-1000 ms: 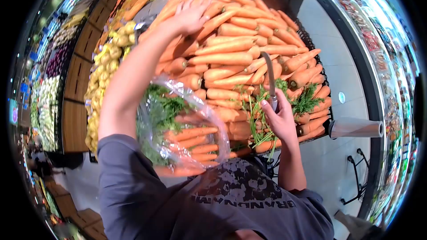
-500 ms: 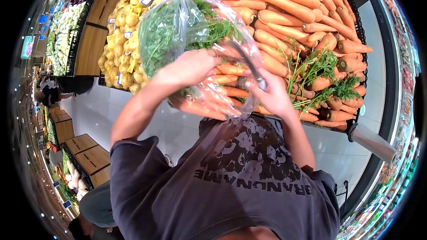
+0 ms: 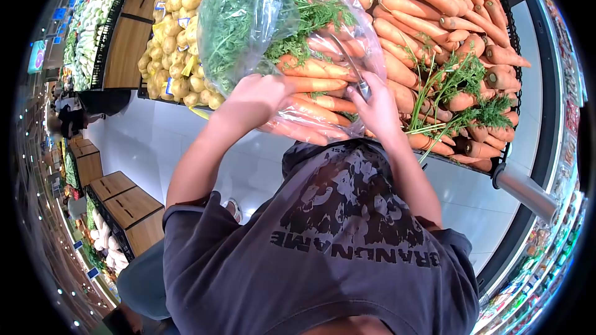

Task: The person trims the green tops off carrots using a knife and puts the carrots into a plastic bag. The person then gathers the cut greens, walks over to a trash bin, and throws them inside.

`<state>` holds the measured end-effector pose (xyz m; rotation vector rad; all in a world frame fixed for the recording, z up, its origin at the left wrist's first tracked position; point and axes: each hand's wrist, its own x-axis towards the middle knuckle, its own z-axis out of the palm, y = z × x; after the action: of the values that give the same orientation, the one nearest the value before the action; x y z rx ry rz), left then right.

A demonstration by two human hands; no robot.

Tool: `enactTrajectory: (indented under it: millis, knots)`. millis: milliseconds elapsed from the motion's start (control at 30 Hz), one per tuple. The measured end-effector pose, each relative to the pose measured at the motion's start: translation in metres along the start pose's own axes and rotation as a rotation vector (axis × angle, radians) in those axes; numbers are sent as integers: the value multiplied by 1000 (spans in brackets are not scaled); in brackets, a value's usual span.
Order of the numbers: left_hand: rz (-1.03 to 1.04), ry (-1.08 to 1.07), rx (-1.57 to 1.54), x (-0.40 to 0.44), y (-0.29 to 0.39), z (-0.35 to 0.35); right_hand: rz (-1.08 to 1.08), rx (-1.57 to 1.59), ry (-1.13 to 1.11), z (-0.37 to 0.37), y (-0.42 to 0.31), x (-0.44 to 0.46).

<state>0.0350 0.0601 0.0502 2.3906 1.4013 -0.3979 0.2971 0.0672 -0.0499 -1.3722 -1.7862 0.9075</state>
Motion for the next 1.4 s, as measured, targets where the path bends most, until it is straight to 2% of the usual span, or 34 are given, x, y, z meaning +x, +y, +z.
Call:
enactTrajectory:
  millis: [33,167,233,300,367,500,633,767,833,933,967,1133,1233,1367,1400]
  knots:
    - [-125,0,-67,8,5,-1,7,5,35,1,0,-1]
    - [-121,136,73,44,8,15,-14,32,109,-6,-7,-9]
    - [152,355,217,61,5,22,34,101,109,-11,-13,-14]
    - [181,330,180,72,5,25,0,93,163,-13,-12,-20]
    - [326,387,115,84,-2,31,67,138,155,-16,-12,-27]
    - [233,84,-84,96,-8,27,56,220,253,-14,-7,-39]
    - [299,-94,-149,107,-14,18,45,189,275,-14,-2,-51]
    - [294,-134,-177,112,-17,18,50,195,317,-14,0,-62]
    - [347,-85,-227,105,-19,11,46,223,344,-17,0,-67]
    - [400,114,-265,89,-21,-14,25,238,395,-20,0,-72]
    - [364,101,-330,76,-11,-40,9,222,414,-21,0,-74]
    - [430,412,-1021,40,-16,-77,-1,247,429,-22,-4,-76]
    - [623,617,-1203,31,-19,-98,122,314,344,-27,-12,-80]
    - [715,705,-1346,32,2,-115,59,288,369,-28,-15,-77]
    - [738,706,-1374,35,11,-120,115,410,376,-29,-20,-75]
